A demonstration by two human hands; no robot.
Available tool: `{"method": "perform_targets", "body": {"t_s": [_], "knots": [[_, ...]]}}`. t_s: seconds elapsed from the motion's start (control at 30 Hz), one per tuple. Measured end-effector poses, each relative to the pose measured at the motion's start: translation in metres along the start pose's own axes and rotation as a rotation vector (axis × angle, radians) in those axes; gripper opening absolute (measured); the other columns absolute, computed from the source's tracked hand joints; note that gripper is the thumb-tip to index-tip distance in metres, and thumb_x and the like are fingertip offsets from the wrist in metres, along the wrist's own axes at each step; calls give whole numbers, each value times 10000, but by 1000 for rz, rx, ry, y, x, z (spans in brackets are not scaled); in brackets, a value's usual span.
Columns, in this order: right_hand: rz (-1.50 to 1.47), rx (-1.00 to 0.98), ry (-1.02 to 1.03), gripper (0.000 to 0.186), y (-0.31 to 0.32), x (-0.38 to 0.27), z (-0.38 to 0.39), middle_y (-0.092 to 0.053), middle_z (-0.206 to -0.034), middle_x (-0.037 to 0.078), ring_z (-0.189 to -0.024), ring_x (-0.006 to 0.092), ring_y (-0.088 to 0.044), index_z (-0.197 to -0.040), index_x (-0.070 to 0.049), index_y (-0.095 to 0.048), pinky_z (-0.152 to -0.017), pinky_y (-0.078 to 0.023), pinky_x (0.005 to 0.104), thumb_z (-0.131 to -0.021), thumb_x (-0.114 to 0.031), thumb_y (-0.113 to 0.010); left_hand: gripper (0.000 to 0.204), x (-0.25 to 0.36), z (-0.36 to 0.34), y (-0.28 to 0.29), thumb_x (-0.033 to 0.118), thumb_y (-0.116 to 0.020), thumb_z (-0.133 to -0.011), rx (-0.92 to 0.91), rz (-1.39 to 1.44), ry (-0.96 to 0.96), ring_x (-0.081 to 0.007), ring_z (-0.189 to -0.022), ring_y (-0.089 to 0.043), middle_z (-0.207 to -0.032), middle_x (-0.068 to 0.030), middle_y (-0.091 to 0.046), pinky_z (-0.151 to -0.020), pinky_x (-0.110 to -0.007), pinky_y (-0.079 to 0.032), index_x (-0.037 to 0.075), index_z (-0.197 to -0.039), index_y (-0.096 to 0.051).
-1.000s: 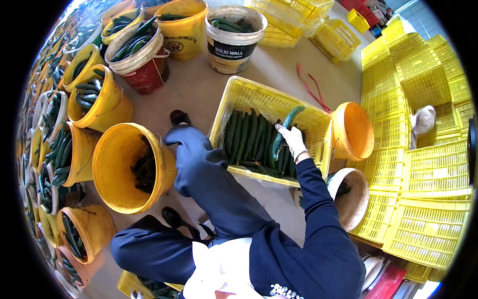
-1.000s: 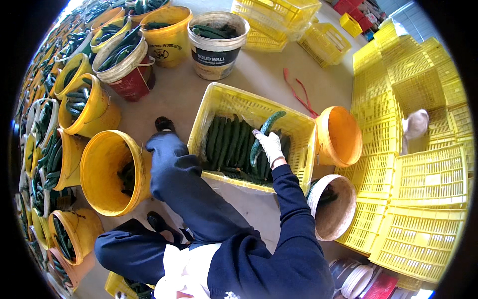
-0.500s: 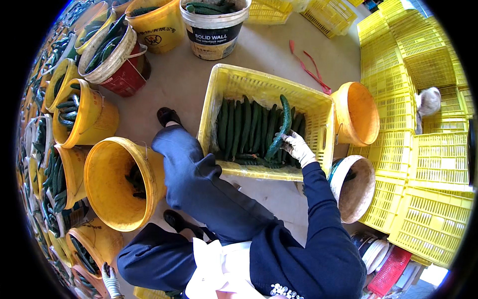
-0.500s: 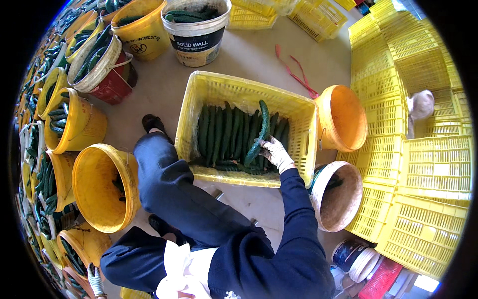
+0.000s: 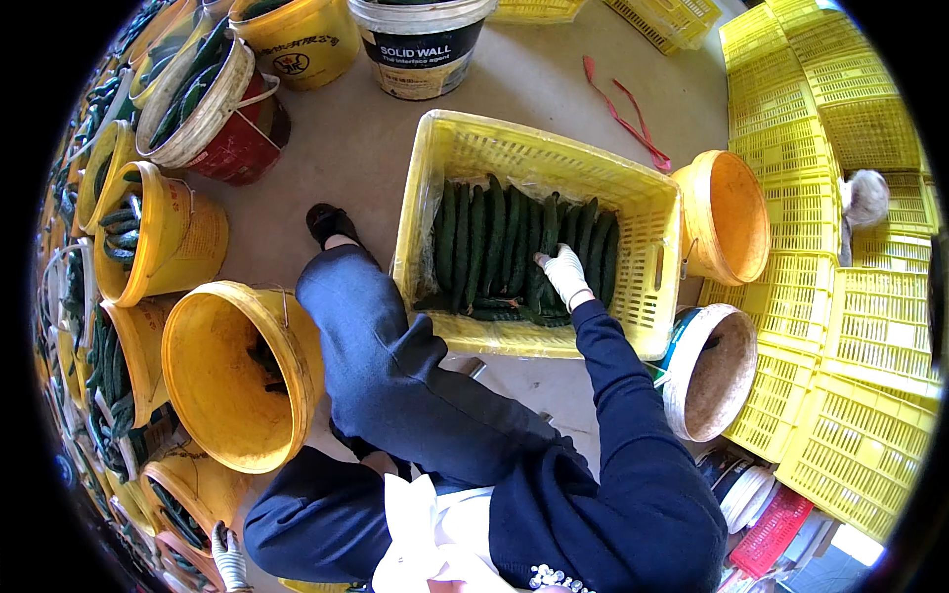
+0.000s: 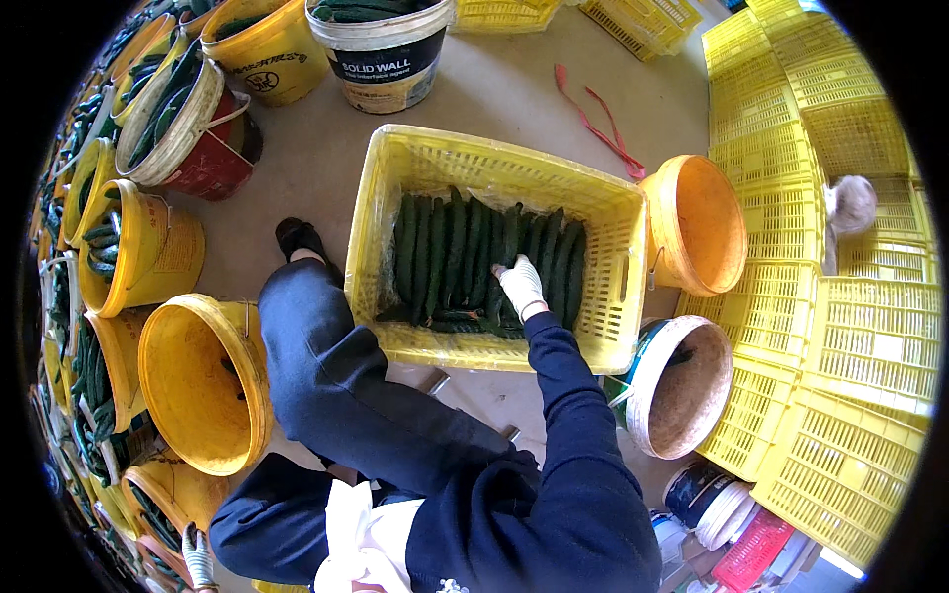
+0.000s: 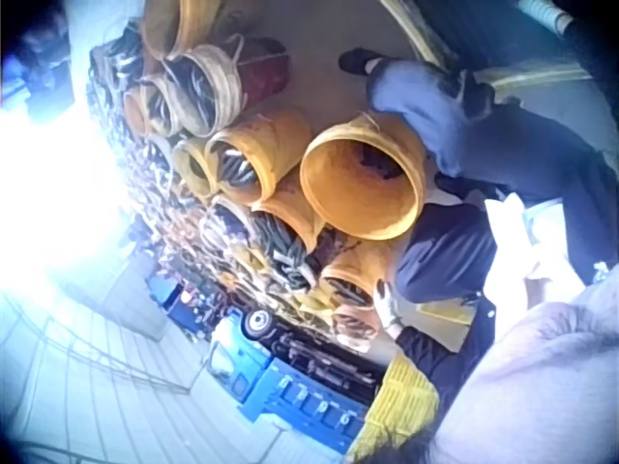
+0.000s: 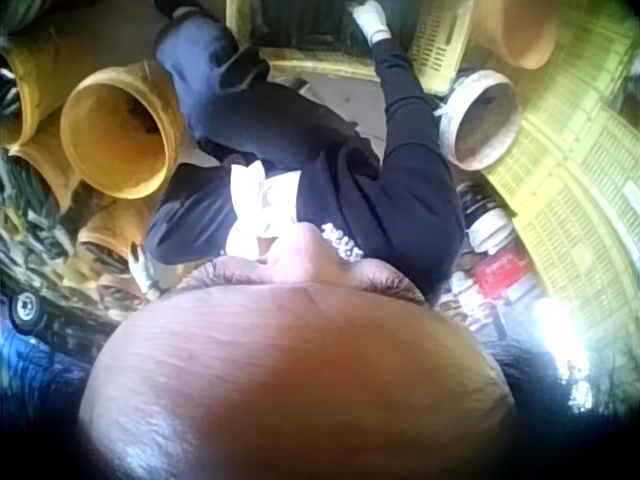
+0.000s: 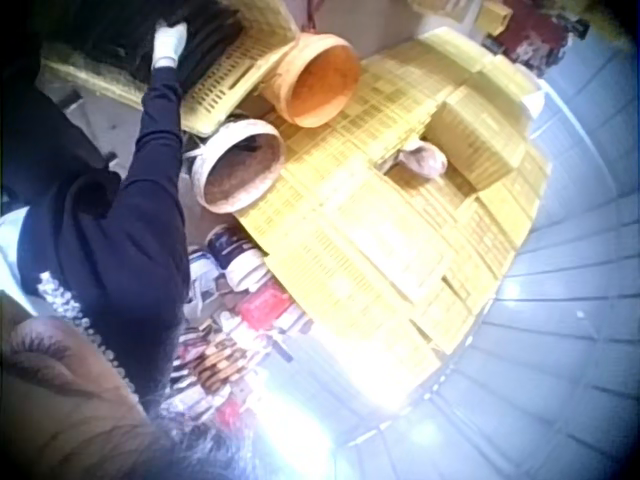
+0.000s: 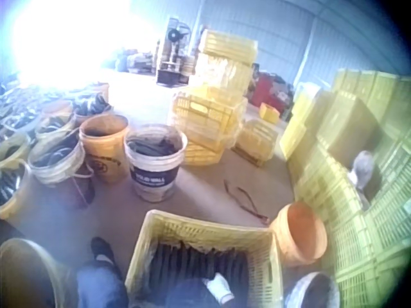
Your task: The person sits on the floor and sorts cucumbers from yellow buckets into a yellow crate. They pick up cucumbers, inspect them, and place them into the crate, occasionally discarding some back into the buckets.
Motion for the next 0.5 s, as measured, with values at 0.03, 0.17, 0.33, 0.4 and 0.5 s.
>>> {"method": "perform_targets", "body": {"t_s": [0.03,0.17,0.33,0.4,0.5], "knots": [[8,12,19,667,3,0,-1,-543,-1216,273,-1138,370,-530,-1275,77,-443,-940,-423,374,-783,-298,-694,330,7,2,-3,4,-521,-905,-11,26,11,-126,-944,-522,-1111,-43,-560,-842,-226,-426,12,-1234,-505],[148,115,85,589,37,14,-1,-578,-1139,273,-1077,383,-554,-1210,52,-503,-922,-439,408,-774,-303,-678,324,17,3,0,22,-514,-915,14,-99,-22,-142,-989,-520,-1146,-59,-552,-865,-236,-424,5,-1239,-502],[179,187,13,583,50,9,2,-567,-1156,279,-1090,384,-546,-1238,45,-485,-920,-443,410,-793,-290,-657,332,-10,-14,-3,5,-522,-905,-30,-25,20,-133,-945,-527,-1106,-53,-568,-837,-222,-429,8,-1236,-505],[196,182,-8,594,42,21,-6,-566,-1155,283,-1095,383,-544,-1242,44,-483,-918,-444,411,-792,-300,-659,334,-11,-20,-6,11,-521,-910,-32,-56,-4,-117,-927,-519,-1107,-44,-563,-827,-216,-430,13,-1244,-497],[327,127,-49,571,24,19,-12,-558,-1179,258,-1089,379,-553,-1222,11,-510,-921,-456,412,-802,-346,-659,340,-18,-24,-9,10,-521,-911,-42,-95,-9,-109,-917,-516,-1100,-40,-565,-824,-217,-432,15,-1250,-492]]}}
Point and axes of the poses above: each hand's wrist, its own z-axis away from the middle knuckle, its own y-axis out of the back of the hand, x = y × z, the point moved 10 cm from there along -z, towards the middle knuckle
